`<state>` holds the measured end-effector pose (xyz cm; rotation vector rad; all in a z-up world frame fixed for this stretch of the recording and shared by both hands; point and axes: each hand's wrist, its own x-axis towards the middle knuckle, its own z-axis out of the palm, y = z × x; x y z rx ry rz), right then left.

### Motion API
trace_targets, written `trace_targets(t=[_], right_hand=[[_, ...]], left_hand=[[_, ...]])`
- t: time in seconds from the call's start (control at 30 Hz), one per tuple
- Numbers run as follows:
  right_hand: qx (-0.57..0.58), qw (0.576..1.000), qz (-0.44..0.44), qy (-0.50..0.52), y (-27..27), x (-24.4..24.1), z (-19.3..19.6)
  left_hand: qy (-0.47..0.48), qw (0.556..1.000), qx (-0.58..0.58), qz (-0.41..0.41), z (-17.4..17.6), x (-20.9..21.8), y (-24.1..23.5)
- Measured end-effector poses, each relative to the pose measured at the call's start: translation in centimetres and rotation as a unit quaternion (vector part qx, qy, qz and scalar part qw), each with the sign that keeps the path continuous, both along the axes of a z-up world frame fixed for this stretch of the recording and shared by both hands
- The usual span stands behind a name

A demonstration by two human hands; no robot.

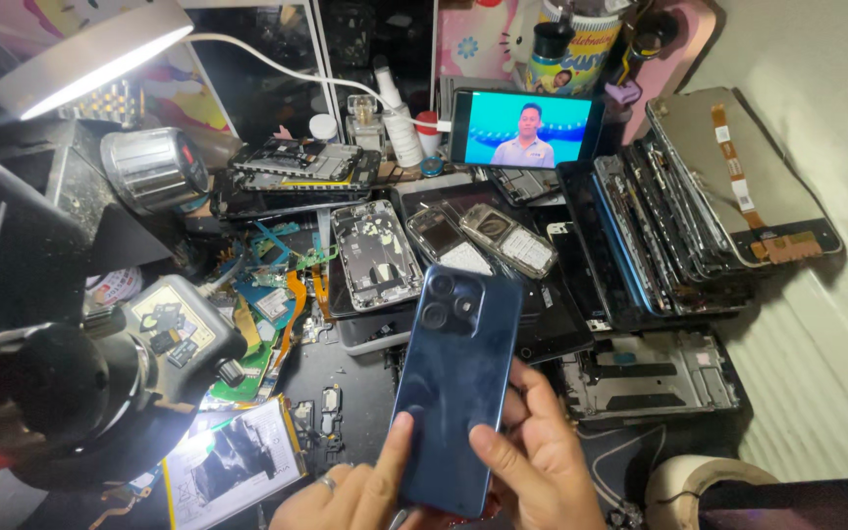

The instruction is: The person holds a blue smartphone and uses a small metal tool to pry at the seam between the back cover and the frame. The person repeatedly works the tool along the edges of the device to loosen the back cover.

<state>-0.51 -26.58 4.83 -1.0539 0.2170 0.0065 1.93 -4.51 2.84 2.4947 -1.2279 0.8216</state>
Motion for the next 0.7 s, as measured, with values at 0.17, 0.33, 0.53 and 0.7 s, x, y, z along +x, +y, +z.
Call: trace_targets(t=[0.17,0.33,0.53,0.7], right_hand=[[0.094,0.988,0.037,-0.119,0.7,-1.4,-1.1],[0.095,0.971,0.072,-0.207,0.3,-1.1,-0.6],[0.089,0.981,0.026,-0.169,0.0,-1.1,0.0],[0.134,0.977,0.001,-0.167,-0.1,-0.2,0.6]], left_hand=[[-0.009,0.998,0.056,-0.002,-0.4,-0.9,0.7],[0.092,0.995,-0.004,-0.048,-1.9,-0.9,0.4],[0.251,0.961,-0.062,-0.094,-3.6,-0.7,0.2],[0.305,0.944,-0.052,-0.111,-2.5,0.2,0.4]])
